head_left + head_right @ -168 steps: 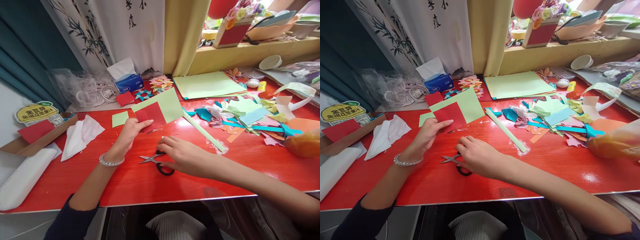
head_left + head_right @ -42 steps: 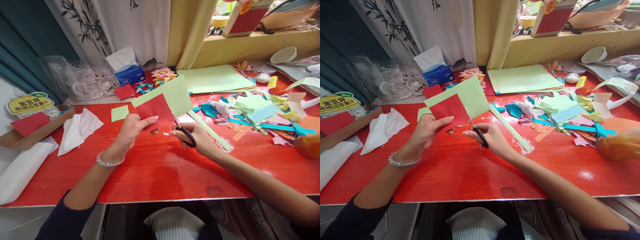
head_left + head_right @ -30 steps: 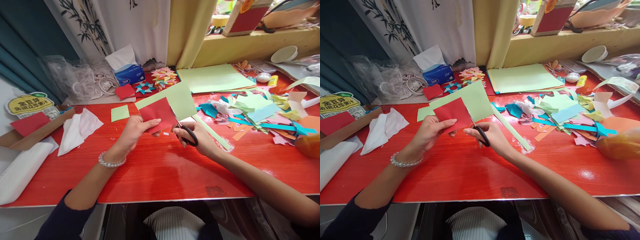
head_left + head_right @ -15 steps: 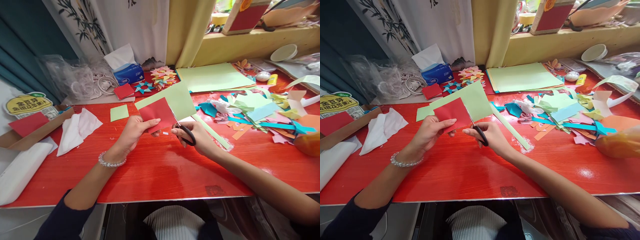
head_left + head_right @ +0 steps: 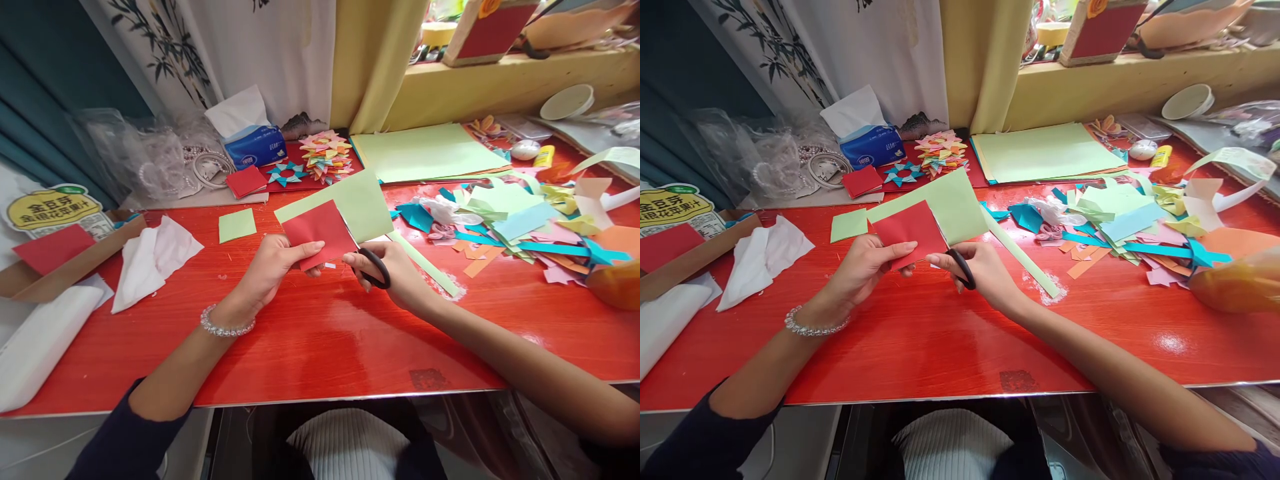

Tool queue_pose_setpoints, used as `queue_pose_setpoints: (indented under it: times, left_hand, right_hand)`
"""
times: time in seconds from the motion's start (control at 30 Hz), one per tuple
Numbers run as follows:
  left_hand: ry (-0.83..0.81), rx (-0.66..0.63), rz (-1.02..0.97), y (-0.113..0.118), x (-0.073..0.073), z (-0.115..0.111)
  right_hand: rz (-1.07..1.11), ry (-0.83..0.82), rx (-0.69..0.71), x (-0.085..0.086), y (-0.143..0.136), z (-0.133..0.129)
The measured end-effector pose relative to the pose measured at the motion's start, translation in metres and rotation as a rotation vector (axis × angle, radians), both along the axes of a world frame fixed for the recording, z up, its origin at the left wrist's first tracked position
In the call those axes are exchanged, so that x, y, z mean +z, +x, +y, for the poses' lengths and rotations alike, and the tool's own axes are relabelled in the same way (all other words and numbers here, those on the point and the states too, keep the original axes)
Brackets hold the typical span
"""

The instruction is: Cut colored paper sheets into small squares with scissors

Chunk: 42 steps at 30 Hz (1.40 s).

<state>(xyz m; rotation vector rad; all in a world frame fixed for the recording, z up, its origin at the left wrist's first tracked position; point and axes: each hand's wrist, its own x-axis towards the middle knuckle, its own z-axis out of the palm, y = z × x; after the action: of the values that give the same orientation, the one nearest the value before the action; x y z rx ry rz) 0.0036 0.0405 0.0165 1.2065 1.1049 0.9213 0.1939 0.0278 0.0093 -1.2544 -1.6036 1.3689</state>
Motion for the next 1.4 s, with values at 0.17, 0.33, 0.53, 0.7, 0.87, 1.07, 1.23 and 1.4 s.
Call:
queue_pose_setpoints:
  times: [0.17, 0.33, 0.53, 0.7, 0.87, 1.07, 1.23, 1.4]
  left_hand:
    - [-0.014, 0.009, 0.001, 0.0004, -0.0001, -0.0004]
    - [-0.02, 0.002, 0.008, 0.003, 0.0, -0.0028]
    - [-0.014, 0.005, 0.011, 0.0076, 0.0012, -0.0063]
    - [-0.01, -0.007, 0.003, 0.0067, -0.001, -0.0044]
    - [-0.015, -0.006, 0.002, 0.0065, -0.0035, -0.0041]
    - [-0.042, -0.05, 0.035, 0.0083, -0.0066, -0.0058]
    - [-0.043, -0.044, 0.014, 0.0086, -0.008, -0.0053]
    - [-0.057, -0.045, 0.032, 0.009, -0.0075, -0.0059]
  right_hand:
    - [0.002, 0.008, -0.01, -0.0001, -0.0009, -0.0009]
    - [0.031, 0.005, 0.0, -0.0026, 0.001, 0.001]
    - [0.005, 0.034, 0.02, -0.0052, 0.0031, 0.0033]
    - [-0.006, 0.041, 0.001, -0.0029, 0.0017, 0.0029]
    - [-0.002, 0.01, 0.008, -0.0007, 0.0008, 0.0027]
    - [0.016, -0.023, 0.0, -0.0016, 0.0024, 0.0038]
    - [0.011, -0.027, -0.025, -0.0014, 0.0011, 0.0031]
    - [0.03, -0.034, -0.025, -0.0026, 0.0008, 0.0032]
